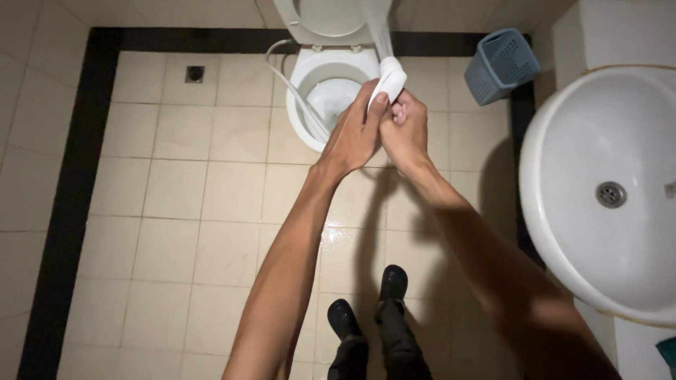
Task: The person cleans a toilet using a yellow sponge and a handheld bidet sprayer. They wipe the toilet tank, seat, and rim with the sponge, then rinse the bowl and their hands with the sprayer before closing the lid.
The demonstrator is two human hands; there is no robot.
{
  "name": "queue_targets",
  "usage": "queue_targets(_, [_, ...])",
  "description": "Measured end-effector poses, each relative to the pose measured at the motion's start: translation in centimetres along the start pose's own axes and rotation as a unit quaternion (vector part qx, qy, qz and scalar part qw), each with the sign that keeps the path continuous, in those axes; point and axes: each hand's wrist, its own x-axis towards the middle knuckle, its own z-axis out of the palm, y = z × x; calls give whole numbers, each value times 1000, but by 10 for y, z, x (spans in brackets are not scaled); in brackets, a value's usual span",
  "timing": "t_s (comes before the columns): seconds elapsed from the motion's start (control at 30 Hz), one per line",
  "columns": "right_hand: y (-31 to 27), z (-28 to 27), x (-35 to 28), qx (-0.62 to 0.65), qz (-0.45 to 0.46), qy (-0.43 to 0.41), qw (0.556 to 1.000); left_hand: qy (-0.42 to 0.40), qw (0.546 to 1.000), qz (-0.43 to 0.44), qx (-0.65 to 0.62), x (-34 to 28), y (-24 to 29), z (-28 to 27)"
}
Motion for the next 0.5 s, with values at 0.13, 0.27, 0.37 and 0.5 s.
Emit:
queue_targets(0.13, [-10, 19, 8, -29, -40, -12, 999, 25, 999, 44, -7, -1, -5, -21])
queue_targets(0.27, [-14, 40, 15, 12, -45, -48, 998, 38, 999, 38, -5, -6, -2, -43])
queue_targets(0.37, [-18, 49, 15, 48, -50, -62, 996, 37, 999, 31, -9, -8, -5, -49])
queue_targets(0.5, [-22, 41, 8, 51, -34, -51, 997, 20, 1000, 16, -9, -7, -2, -42])
